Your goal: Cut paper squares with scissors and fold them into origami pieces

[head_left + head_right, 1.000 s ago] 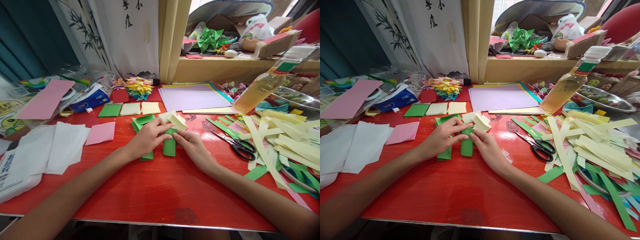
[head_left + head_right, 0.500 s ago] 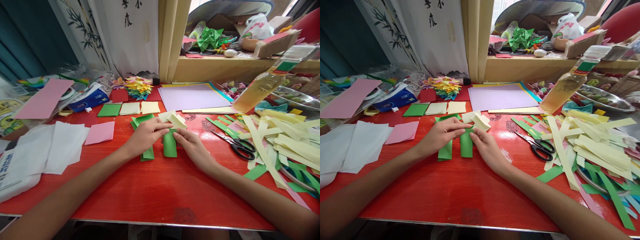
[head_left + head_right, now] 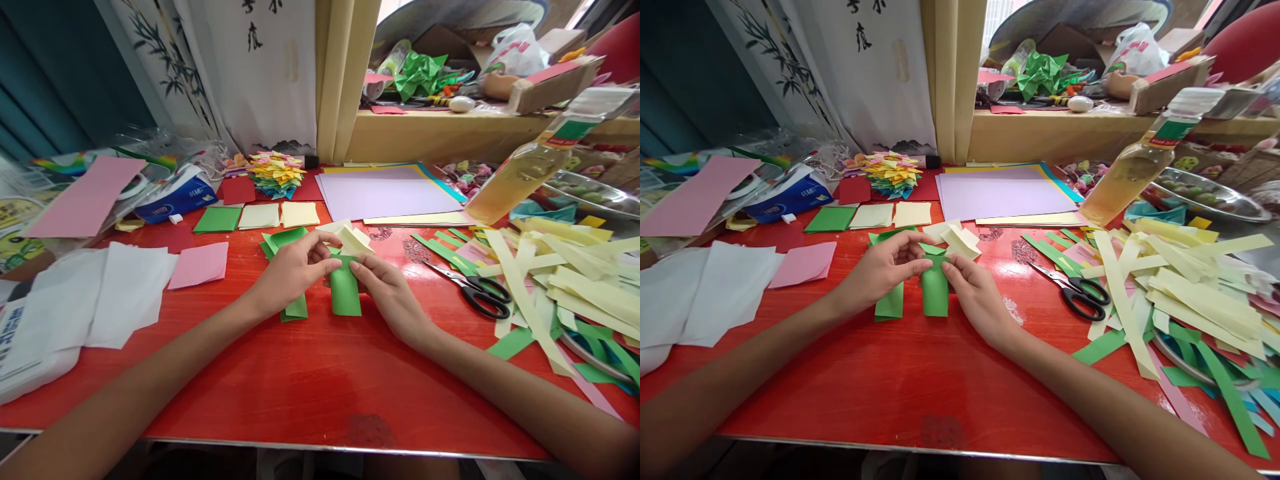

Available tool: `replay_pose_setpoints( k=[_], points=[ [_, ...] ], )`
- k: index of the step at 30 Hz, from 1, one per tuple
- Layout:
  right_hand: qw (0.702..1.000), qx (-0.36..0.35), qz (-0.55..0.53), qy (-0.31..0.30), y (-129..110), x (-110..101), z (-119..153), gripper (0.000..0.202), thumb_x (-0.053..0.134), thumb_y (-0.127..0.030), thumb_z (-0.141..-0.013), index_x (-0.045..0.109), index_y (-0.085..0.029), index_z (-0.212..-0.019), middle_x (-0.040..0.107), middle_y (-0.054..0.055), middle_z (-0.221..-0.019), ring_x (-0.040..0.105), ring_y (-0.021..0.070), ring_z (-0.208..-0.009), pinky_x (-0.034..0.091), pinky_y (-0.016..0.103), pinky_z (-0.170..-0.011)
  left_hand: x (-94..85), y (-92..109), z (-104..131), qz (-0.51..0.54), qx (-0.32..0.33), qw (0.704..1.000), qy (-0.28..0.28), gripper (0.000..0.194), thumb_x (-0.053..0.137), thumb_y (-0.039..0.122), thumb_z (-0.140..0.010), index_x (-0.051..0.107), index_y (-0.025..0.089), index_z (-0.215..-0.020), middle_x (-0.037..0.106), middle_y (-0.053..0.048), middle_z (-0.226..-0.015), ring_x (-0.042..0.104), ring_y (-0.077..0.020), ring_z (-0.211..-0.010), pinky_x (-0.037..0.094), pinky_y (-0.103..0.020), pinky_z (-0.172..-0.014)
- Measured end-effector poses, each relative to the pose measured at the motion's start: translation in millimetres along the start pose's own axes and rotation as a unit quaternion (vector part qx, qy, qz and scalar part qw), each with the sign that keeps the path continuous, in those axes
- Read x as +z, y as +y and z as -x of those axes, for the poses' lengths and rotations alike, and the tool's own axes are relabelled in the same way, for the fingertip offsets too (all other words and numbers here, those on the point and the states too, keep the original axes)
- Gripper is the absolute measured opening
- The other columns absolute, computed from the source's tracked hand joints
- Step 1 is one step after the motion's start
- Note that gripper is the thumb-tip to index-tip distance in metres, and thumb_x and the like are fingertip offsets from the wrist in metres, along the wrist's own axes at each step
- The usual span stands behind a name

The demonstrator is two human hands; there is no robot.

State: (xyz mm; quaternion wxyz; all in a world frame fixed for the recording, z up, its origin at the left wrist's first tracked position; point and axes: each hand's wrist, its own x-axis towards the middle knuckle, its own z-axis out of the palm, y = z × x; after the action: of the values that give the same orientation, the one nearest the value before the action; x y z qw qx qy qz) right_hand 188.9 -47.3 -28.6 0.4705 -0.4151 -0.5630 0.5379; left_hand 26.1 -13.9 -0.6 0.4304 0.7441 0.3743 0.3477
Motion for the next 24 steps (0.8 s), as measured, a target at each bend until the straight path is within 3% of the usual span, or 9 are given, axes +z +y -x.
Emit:
replay_pose_setpoints(
  k=[13, 19, 24],
  points=[
    [0.999, -0.021, 0.018, 0.042, -3.0, -1.2, 1.9, 0.018, 0.05, -0.036, -0.084, 0.056, -0.02, -0.077, 0.054, -0.001, -0.073, 0.052, 0.012, -0.068, 0.045, 0.026, -0.067, 1.8, 7.4, 2.6, -0.032, 0.013, 0.999, -0.024, 0.036, 0.054, 0.02, -0.079, 0.042, 0.022, -0.113, 0.047, 0.005, -0.067, 0.049, -0.0104, -0.067, 0.04, -0.025, -0.069],
    [0.998, -0.062, 0.019, 0.004, -6.2, -0.4, 0.0, 0.01, 0.057, -0.032, -0.081, 0.058, -0.022, -0.084, 0.061, 0.002, -0.088, 0.058, 0.0158, -0.086, 0.046, 0.029, -0.076, 6.5, 10.2, 6.2, -0.065, 0.012, 0.996, -0.066, 0.038, 0.051, 0.022, -0.082, 0.038, 0.022, -0.118, 0.051, 0.004, -0.07, 0.05, -0.0108, -0.066, 0.04, -0.025, -0.066],
    [0.998, -0.056, 0.036, 0.021, -3.1, -0.7, -2.5, 0.013, 0.054, -0.032, -0.083, 0.055, -0.02, -0.077, 0.059, 0.0, -0.076, 0.057, 0.0129, -0.074, 0.045, 0.025, -0.067, 8.8, 10.9, 7.0, -0.101, -0.001, 0.993, -0.067, 0.044, 0.05, 0.019, -0.081, 0.035, 0.021, -0.123, 0.05, 0.005, -0.069, 0.049, -0.0111, -0.066, 0.039, -0.025, -0.065]
  ],
)
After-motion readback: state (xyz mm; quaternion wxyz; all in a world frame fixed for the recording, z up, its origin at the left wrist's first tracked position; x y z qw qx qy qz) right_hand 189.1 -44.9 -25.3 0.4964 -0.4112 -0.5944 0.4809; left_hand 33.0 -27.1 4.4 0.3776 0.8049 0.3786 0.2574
